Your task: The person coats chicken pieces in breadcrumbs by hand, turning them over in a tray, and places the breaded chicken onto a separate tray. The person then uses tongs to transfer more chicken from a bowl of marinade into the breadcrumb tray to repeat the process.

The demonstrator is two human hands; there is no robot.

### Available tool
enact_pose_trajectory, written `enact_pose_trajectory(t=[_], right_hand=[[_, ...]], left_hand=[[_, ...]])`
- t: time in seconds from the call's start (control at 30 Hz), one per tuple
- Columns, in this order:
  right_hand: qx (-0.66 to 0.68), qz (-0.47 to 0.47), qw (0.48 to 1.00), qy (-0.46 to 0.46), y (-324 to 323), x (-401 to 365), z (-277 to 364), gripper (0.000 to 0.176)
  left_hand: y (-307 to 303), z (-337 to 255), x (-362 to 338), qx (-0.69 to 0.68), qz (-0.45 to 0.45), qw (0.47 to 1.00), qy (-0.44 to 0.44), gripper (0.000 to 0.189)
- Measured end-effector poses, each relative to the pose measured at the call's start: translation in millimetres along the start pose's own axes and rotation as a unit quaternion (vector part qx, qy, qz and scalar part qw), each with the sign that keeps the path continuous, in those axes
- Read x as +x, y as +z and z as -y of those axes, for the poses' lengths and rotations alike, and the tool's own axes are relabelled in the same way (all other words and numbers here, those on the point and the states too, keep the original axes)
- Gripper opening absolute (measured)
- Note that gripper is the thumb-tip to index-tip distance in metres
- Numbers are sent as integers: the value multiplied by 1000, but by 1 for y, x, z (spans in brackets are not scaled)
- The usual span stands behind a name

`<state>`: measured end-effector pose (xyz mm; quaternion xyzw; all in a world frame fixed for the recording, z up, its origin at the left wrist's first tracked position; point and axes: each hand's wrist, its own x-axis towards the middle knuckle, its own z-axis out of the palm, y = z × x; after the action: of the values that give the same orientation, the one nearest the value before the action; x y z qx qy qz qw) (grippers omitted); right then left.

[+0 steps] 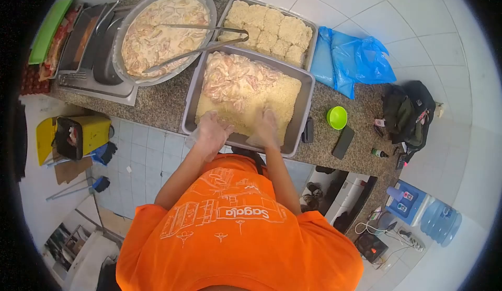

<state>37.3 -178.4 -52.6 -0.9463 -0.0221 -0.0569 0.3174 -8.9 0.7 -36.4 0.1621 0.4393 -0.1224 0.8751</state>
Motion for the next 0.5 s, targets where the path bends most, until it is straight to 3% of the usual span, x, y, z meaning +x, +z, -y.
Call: enact_pose_trajectory(t=[0.07,0.1,0.13,0.17,0.2,0.23,0.27,0.3,0.37,0.4,0.43,0.47,0.5], right_hand=[[-46,212,976,12,-4,-14,14,38],[-48,209,977,14,17,-20,-3,38],[113,200,967,109,51,-21,-34,38],[270,184,924,199,71,-22,-50,39],[269,181,925,199,58,-20,-28,39],[207,248,931,169,28,-12,17,40],[143,314,928,139,12,-11,46,42],[142,312,929,139,14,-15,51,42],[328,226,905,153,19,-20,62,40],[328,224,905,152,25,-16,67,40],[484,177,786,340,32,-7,73,40],[603,116,608,502,34,-1,75,39],[603,116,610,500,43,-2,62,39]], left_hand=[[3,-3,-6,16,-16,1000,-4,68],[3,-4,-7,11,-11,1000,-6,64],[5,-5,-7,4,-4,1000,-7,61],[3,-5,-4,5,0,1000,-8,61],[-2,-4,0,12,43,999,2,57],[-6,-4,2,19,86,996,12,53],[-4,-5,-3,19,87,996,11,53],[0,-8,-10,28,92,995,24,51],[1,-12,-15,37,99,994,38,49],[1,-15,-14,31,88,995,33,49],[-1,-16,-13,26,78,996,26,49],[-4,-16,-12,26,79,996,24,49],[-6,-18,-10,27,80,996,29,51]])
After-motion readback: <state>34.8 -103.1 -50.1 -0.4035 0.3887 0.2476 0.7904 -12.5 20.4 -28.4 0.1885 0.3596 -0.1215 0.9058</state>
